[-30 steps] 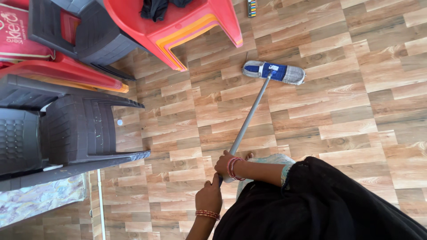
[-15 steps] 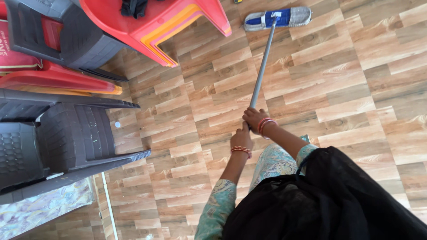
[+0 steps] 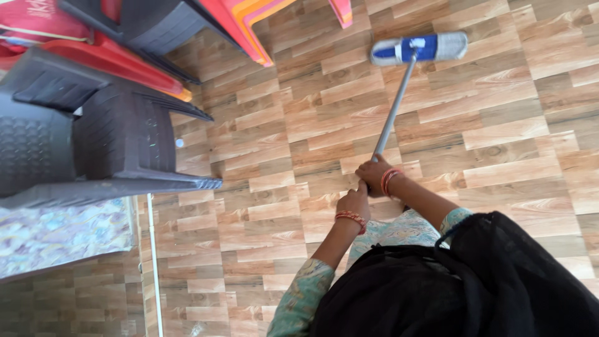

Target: The person mops a tiled floor using a mop with a long handle, moving it across the surface and around items such as stacked chairs and a water jug.

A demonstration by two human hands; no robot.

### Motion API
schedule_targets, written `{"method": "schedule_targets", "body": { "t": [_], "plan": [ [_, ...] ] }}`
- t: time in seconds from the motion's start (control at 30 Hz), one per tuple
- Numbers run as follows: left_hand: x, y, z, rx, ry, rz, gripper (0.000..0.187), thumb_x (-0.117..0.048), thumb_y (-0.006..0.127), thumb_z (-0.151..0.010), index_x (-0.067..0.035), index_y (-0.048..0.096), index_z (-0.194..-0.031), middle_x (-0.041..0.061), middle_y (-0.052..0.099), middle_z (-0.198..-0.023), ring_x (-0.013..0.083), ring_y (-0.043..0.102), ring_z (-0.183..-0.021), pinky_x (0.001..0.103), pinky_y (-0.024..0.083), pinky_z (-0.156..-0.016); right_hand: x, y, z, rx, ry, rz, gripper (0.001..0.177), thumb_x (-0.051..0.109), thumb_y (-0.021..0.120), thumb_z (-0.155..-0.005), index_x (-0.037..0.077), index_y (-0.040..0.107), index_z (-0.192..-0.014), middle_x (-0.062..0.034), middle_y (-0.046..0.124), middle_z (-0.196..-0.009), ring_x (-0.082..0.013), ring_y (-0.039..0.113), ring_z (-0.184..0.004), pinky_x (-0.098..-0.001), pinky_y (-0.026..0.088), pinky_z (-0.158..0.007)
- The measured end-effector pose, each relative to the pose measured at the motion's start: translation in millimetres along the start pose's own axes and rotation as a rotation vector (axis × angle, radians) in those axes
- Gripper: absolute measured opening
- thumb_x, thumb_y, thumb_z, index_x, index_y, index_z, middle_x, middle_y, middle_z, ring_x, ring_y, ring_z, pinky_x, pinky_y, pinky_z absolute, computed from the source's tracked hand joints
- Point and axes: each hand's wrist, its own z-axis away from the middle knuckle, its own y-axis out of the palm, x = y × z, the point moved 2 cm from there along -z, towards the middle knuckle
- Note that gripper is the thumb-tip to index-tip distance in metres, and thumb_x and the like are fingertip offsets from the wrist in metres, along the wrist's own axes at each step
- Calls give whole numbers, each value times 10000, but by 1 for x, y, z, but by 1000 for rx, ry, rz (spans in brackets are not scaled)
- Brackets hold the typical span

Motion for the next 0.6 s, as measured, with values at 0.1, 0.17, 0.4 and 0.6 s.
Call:
{"method": "schedule_targets", "body": {
  "t": [0.1,0.17,0.4,0.6],
  "plan": [
    [39,-3,80,47,56,-27,654,-114,626,-865,-34,375,-1464,284,681,-1076,420,706,-964,493,584,-829,78,12,11,92,-51,-15,334,358,653,-852,132,645,-1098,-70,686,-1100,-266,647,-1127,-512,383,-1108],
    [63,-2,132,78,58,-3,632,-144,628,-888,-56,380,-1463,276,680,-1055,435,699,-939,512,570,-820,123,27,16,132,-104,-37,317,350,653,-851,140,664,-1089,-74,702,-1095,-268,662,-1101,-518,377,-1103],
    [93,13,232,88,79,39,630,-203,681,-859,-50,434,-1418,242,694,-975,419,697,-883,516,568,-797,209,53,52,230,-180,-54,291,331,700,-826,145,696,-1049,-65,732,-978,-273,701,-1013,-453,438,-991],
    [74,29,219,88,-5,33,659,-178,657,-861,-77,421,-1469,242,695,-966,397,708,-855,501,579,-786,193,47,68,144,-190,-107,256,269,701,-806,129,683,-1020,-67,718,-1022,-275,656,-1082,-447,442,-981]
  ]
}}
